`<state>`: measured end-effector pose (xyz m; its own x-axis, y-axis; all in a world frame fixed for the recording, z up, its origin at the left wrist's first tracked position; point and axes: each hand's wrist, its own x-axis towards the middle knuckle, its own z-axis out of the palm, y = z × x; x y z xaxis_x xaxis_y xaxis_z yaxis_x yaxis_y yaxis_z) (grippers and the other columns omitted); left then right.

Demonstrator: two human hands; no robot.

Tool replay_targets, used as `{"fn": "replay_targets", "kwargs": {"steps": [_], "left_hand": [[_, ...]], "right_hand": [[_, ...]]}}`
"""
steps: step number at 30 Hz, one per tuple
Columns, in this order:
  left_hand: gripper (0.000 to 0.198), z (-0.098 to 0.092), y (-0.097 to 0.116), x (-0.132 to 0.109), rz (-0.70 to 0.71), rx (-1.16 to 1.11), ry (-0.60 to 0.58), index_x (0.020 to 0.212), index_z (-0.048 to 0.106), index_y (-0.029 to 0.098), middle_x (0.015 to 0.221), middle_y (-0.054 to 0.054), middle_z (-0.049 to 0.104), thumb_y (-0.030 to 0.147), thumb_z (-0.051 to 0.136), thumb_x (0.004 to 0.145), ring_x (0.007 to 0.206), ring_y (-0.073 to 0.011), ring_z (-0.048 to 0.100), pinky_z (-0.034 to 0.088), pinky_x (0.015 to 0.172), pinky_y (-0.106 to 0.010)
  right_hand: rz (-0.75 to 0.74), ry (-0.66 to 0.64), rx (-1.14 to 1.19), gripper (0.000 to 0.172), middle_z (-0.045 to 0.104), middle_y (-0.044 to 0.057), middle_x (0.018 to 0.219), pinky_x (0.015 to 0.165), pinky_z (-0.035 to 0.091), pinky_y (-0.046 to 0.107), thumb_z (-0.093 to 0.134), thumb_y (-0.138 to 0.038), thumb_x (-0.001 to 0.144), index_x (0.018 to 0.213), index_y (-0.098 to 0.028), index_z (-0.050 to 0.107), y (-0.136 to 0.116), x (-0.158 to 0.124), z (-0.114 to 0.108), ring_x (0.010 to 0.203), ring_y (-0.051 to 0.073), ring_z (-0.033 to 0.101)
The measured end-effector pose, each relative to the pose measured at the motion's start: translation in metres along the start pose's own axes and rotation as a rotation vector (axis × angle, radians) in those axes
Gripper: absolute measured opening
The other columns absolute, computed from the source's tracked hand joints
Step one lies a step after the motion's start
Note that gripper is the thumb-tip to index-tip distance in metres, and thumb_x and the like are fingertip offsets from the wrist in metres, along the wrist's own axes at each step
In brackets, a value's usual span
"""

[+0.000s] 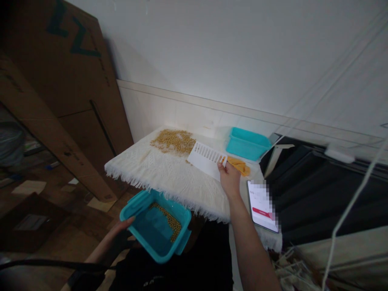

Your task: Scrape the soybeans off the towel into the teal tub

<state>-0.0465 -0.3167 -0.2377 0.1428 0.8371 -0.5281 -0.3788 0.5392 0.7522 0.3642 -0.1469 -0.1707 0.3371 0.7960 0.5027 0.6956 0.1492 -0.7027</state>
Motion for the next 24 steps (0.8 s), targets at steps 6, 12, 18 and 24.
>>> {"fn": "replay_targets", "kwargs": {"steps": [6,12,18,24], "left_hand": [[0.116,0.0074,-0.0006,-0.0062,0.041,0.007,0.017,0.174,0.047,0.025,0.159,-0.018,0.077,0.067,0.096,0.078,0.158,-0.0503,0.059,0.072,0.099,-0.053],[0.108,0.0085,-0.0014,-0.0062,0.053,0.021,0.004,0.171,0.050,0.025,0.155,-0.019,0.078,0.066,0.094,0.081,0.152,-0.0490,0.065,0.072,0.097,-0.053],[0.104,0.0044,-0.0034,-0.0040,0.050,0.030,-0.007,0.170,0.052,0.028,0.159,-0.016,0.076,0.066,0.093,0.082,0.153,-0.0488,0.063,0.072,0.099,-0.052],[0.102,0.0005,-0.0084,0.0002,0.054,0.036,-0.011,0.169,0.054,0.029,0.163,-0.015,0.073,0.069,0.091,0.083,0.155,-0.0494,0.062,0.070,0.105,-0.057]], "right_hand": [[0.004,-0.027,0.029,0.051,0.065,0.003,0.069,0.073,0.045,0.037,0.059,-0.068,0.093,0.082,-0.021,0.075,0.0012,0.0001,-0.0003,0.073,0.025,0.060],[-0.014,-0.044,0.041,0.050,0.071,0.004,0.075,0.077,0.048,0.039,0.057,-0.066,0.093,0.091,-0.020,0.078,0.0006,-0.0008,0.0019,0.077,0.027,0.064],[-0.006,-0.057,0.088,0.052,0.078,0.007,0.081,0.082,0.052,0.042,0.059,-0.066,0.092,0.096,-0.019,0.081,0.0026,-0.0013,0.0040,0.083,0.029,0.069],[-0.027,-0.036,0.127,0.055,0.077,0.006,0.078,0.077,0.050,0.040,0.061,-0.071,0.090,0.091,-0.020,0.082,0.0052,-0.0011,0.0052,0.078,0.028,0.067]]}}
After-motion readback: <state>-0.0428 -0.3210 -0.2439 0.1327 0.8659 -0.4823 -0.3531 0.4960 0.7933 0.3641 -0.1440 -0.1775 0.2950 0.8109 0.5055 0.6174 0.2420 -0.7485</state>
